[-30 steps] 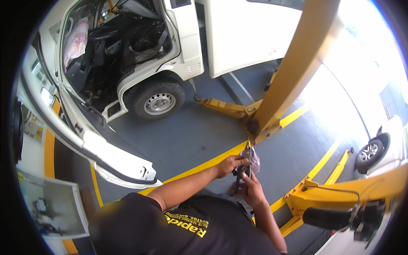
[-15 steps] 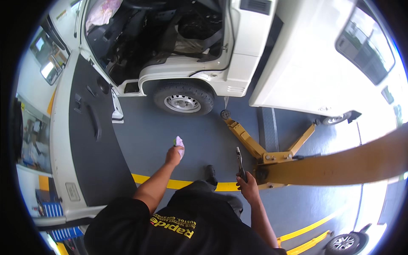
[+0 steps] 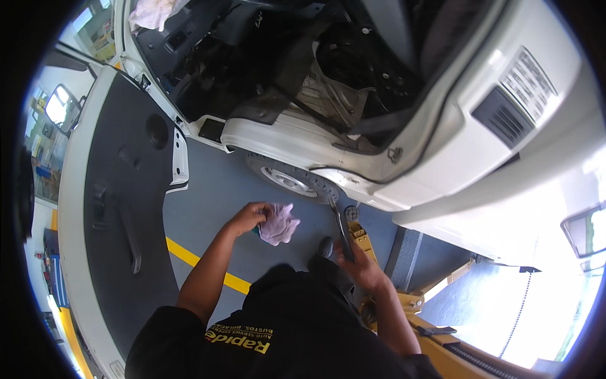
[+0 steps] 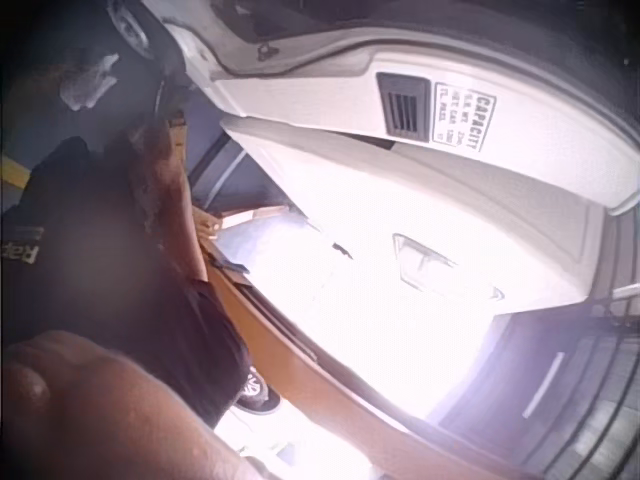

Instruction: The person connects a battery tester to the vehicle's battery terminals and operates the device to read measurements. They then retrieve pliers and a cloth from a tool cabinet, wipe the engine bay, and place the tools back before entering the vehicle.

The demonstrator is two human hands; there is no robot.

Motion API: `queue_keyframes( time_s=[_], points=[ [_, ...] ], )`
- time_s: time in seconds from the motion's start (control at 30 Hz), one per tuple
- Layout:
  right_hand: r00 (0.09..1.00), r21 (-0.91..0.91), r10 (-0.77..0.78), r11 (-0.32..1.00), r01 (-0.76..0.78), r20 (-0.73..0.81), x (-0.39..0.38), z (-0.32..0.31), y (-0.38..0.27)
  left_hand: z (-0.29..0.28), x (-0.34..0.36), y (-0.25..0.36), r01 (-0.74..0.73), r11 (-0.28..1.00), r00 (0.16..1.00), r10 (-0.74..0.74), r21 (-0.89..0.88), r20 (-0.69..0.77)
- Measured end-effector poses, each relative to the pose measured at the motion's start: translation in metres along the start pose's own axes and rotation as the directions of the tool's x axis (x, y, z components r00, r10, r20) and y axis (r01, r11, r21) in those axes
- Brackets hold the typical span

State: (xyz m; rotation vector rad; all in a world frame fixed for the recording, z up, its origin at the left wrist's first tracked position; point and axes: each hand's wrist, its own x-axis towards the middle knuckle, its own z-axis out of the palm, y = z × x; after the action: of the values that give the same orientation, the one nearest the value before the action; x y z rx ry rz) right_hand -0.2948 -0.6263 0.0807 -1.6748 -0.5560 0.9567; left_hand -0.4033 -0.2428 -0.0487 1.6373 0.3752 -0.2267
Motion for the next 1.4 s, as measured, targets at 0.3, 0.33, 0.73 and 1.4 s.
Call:
queue_keyframes(
  time_s=[0.3,0.33,0.73,1.4],
  points=[
    [0.958,-0.071,0.004,0.997,-0.025,-0.285,0.259,-0.049,-0.098,-0.136,0.178,0.151,-0.198,0.973,0.98,0.194,-0.12,-0.044],
    [0.963,-0.005,0.025,1.0,-0.027,-0.269,0.291,-0.059,-0.095,-0.151,0.211,0.149,-0.247,0.956,0.969,0.247,-0.157,-0.021],
    [0.516,-0.161,-0.482,0.822,0.546,-0.708,0.558,-0.156,-0.103,-0.226,0.523,0.212,-0.468,0.872,0.879,0.442,0.144,0.177],
    [-0.085,-0.463,-0.458,0.841,0.279,-0.885,0.683,-0.326,-0.176,-0.083,0.873,0.342,-0.604,0.549,0.748,0.641,0.578,0.172]
  ],
)
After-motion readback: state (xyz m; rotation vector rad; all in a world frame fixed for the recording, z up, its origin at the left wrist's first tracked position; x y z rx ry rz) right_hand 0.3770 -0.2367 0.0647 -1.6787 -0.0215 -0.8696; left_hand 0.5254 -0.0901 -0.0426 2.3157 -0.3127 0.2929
